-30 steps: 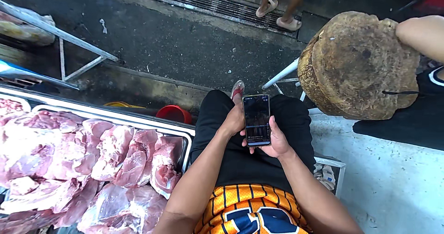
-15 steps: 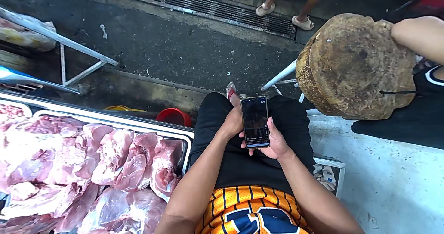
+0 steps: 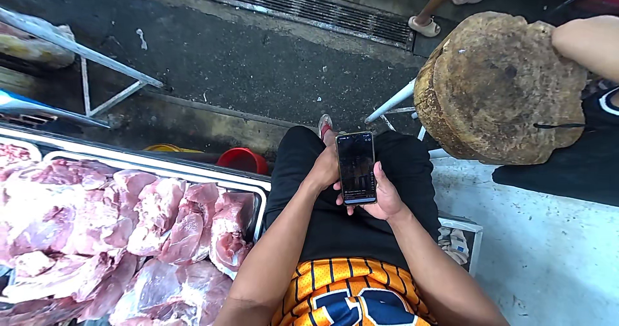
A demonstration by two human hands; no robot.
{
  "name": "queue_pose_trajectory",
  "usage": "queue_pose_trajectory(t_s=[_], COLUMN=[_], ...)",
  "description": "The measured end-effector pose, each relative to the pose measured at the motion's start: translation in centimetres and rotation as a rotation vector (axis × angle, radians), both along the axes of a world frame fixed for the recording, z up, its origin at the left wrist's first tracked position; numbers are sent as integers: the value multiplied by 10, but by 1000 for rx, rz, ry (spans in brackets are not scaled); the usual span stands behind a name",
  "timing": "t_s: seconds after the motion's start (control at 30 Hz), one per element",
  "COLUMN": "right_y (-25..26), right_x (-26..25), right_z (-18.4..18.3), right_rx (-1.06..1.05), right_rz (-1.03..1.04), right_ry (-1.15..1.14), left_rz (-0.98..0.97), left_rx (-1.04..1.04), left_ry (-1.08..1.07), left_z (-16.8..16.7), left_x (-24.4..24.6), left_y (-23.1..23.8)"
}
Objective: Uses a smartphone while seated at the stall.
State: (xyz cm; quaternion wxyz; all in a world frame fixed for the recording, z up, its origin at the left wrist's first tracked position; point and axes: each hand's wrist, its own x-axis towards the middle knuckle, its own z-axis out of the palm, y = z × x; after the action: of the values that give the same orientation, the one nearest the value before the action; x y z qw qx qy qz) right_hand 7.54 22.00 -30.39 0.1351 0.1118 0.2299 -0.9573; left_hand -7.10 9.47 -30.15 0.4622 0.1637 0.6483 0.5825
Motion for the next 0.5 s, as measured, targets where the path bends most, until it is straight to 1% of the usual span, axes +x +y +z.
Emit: queue_pose_trajectory(t_s=[0.23, 0.5], right_y=[0, 0], right_x=[0, 0], right_z=[-1, -1], right_rx=[-8, -17], right_rz=[-1, 1], right_ry=[9, 9], left_rz=[-6, 2], left_rx=[-26, -39], left_ry=[18, -9], left_z=[3, 3], left_x=[0, 0], left_y=[0, -1])
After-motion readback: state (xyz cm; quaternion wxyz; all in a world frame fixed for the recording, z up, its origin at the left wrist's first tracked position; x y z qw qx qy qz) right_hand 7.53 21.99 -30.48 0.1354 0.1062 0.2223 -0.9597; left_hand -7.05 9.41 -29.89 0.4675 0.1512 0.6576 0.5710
